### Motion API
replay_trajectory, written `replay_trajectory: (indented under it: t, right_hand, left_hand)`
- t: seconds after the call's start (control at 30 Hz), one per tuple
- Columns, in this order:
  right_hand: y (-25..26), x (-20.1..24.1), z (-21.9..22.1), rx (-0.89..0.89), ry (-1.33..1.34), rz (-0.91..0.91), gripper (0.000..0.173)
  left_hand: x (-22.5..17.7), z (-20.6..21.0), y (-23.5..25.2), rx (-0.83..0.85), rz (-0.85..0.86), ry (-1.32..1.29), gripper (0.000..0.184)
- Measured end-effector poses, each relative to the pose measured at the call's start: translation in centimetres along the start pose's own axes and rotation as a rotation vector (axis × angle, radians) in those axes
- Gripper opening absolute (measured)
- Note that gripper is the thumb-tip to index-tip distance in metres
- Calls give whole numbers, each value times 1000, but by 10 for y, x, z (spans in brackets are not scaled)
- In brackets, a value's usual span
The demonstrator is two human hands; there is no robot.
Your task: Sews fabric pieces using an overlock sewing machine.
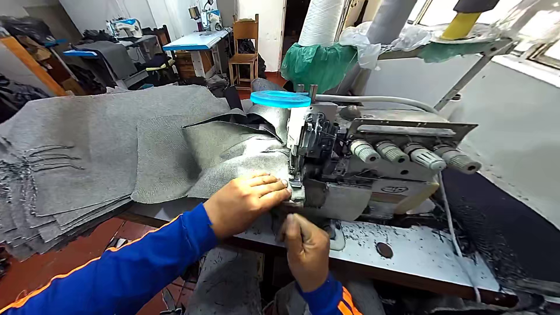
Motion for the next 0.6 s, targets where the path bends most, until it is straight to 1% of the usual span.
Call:
replay_trajectory:
  t: [0.07,0.1,0.17,0.2,0.23,0.27,0.3,0.33,0.4,0.47,0.5,0.53,0.6]
  right_hand:
    - [-17,-6,-6,-3,-51,-36,48]
    - [-23,-9,-13,-13,-110,-56,46]
    - [-29,-18,-28,-10,-234,-106,42]
    - [-31,-22,-32,3,-283,-140,43]
    - [-32,-24,-32,13,-347,-187,44]
    - [-35,-24,-29,18,-434,-247,44]
    - [-37,-22,-24,8,-531,-314,44]
    - [-40,-19,-18,-4,-619,-368,43]
    - [-44,-15,-13,-10,-739,-413,40]
    - [-46,-13,-12,14,-799,-410,37]
    - [-47,-12,-11,32,-811,-402,35]
    - [-49,-12,-10,40,-811,-398,34]
    - [-51,-15,-7,45,-791,-387,33]
  left_hand:
    - [-4,3,-12,-16,-69,18,33]
    - [-3,3,-26,-55,-139,63,33]
    - [11,3,-65,-174,-362,266,38]
    - [28,8,-86,-186,-487,379,47]
    - [51,15,-103,-161,-617,414,61]
    - [75,25,-111,-122,-740,365,77]
    - [98,35,-108,-73,-834,308,88]
    - [120,47,-97,-52,-868,242,89]
    - [161,69,-63,-34,-870,77,79]
    - [191,78,-23,47,-909,-1,67]
    - [196,76,-5,134,-958,-6,65]
    - [201,76,5,138,-981,24,65]
    - [195,77,1,78,-945,85,73]
Point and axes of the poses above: each hand's wrist, its own y-axis towards the middle knuckle, its own z-axis out of the palm, x = y × z, the point moved 7 cm from there along y, towards the middle knuckle, and after that the axes turned 6 degrees about -x, right-handed, at the moved point
